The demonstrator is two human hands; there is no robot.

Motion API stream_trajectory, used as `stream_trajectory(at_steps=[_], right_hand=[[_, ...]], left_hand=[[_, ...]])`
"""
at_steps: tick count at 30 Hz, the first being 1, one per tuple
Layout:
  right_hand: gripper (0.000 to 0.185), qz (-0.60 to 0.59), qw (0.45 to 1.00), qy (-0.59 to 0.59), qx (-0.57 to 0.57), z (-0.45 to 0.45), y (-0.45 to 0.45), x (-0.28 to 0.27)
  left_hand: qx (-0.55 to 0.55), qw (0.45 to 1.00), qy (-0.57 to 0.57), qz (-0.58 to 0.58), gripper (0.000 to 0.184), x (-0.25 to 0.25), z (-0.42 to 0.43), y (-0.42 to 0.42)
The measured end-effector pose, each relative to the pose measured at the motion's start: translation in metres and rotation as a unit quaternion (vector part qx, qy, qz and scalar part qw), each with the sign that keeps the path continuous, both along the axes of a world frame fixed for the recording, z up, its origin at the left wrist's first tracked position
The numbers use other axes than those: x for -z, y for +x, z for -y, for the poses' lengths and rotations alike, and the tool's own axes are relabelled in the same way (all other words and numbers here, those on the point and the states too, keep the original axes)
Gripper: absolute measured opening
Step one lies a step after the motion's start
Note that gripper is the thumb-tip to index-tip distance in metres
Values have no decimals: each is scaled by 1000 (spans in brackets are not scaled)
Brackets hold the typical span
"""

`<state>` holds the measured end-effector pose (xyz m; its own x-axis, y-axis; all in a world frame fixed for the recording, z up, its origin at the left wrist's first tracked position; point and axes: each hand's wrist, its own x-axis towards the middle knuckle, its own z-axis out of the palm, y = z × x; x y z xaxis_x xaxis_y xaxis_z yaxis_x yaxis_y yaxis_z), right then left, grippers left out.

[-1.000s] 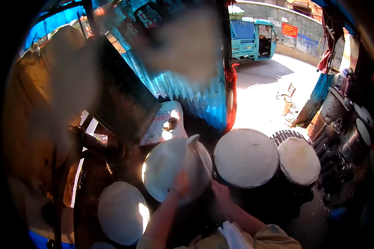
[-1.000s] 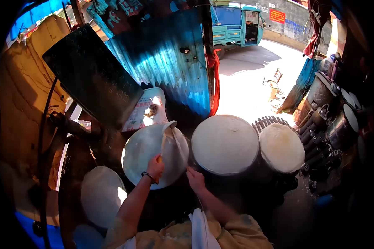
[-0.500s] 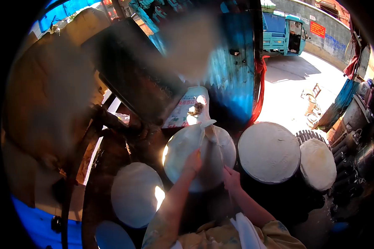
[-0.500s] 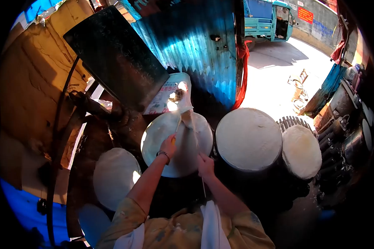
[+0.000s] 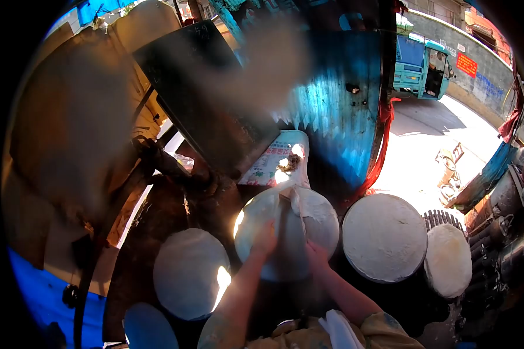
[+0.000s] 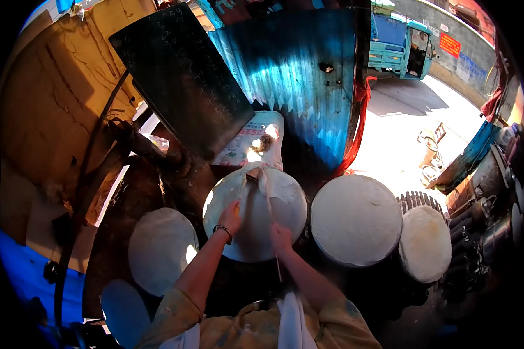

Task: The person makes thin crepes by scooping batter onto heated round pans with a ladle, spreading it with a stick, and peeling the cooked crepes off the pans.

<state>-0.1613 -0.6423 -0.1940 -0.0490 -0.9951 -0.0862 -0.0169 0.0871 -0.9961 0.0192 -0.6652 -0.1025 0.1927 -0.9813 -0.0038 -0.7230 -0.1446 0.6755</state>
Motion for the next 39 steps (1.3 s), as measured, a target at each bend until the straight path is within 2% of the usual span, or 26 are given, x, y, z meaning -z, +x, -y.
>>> stream_trajectory(at_steps=[1,3,5,6,7,8,9,11,12,13,15,17,19,20,21,22,23,25,27,28,29,31,33,35,37,39], right_hand=[[26,3,1000,6,-1,-4,-5,-19],[26,76,983,147,-78,-9,-26,-83],[27,68,985,135,-80,-7,-25,-63],[27,62,995,68,-40,-5,-18,-37],[27,56,998,-1,-3,-3,-14,-48],[27,-92,991,-97,-29,-8,-9,-58],[27,-95,990,-97,-36,2,-6,-53],[26,2,996,-1,-92,15,6,-39],[26,6,996,7,-90,18,2,-38],[26,70,996,29,-46,21,-10,-50],[25,171,982,57,49,14,-32,-80],[24,204,965,114,117,-3,-31,-67],[24,2,990,-7,139,-18,-7,-42],[26,72,994,23,79,-11,6,-30],[28,73,997,33,13,-5,16,-29],[29,75,995,44,-48,4,19,-33],[29,72,996,46,-38,13,12,-48],[28,53,984,128,-114,23,-15,-78],[27,83,984,152,-43,23,-40,-101],[26,117,977,176,8,28,-49,-107],[26,114,978,174,13,33,-49,-90],[27,-77,991,14,-112,37,-26,-28],[29,-33,988,22,-149,34,-10,-33],[30,79,952,189,-229,34,-29,-101],[31,29,956,212,-203,44,-54,-131],[30,47,963,182,-195,57,-48,-86]], left_hand=[[-15,1000,-4,4,51,2,-7,4],[-36,999,-15,16,51,20,-14,20],[-61,997,-37,21,51,38,-18,35],[-38,997,-62,30,53,46,-24,42],[-17,995,-88,38,54,53,-28,47],[-27,995,-92,33,54,59,-29,51],[-27,993,-114,20,55,65,-35,55],[-23,992,-127,10,56,73,-46,64],[-63,994,-76,-50,57,75,-53,70],[-103,989,-22,-107,58,78,-60,76],[-102,990,-22,-98,58,58,-84,70],[-178,966,19,-186,58,49,-105,60],[-168,967,10,-190,57,35,-119,48],[-157,968,-7,-197,57,31,-127,44],[-147,968,-24,-204,58,32,-135,41],[-127,978,-47,-158,59,55,-142,50],[-164,949,-6,-270,60,23,-146,33],[-191,918,14,-348,62,-6,-159,15],[-214,940,20,-265,61,17,-177,19],[-231,933,28,-275,56,20,-185,16],[-253,924,37,-283,51,15,-193,11],[-285,912,44,-293,51,6,-200,-5],[-284,922,46,-259,50,-2,-210,-14],[-300,917,70,-254,46,12,-221,-13],[-264,937,34,-227,62,45,-237,-6],[-283,931,40,-229,63,34,-240,-18]])
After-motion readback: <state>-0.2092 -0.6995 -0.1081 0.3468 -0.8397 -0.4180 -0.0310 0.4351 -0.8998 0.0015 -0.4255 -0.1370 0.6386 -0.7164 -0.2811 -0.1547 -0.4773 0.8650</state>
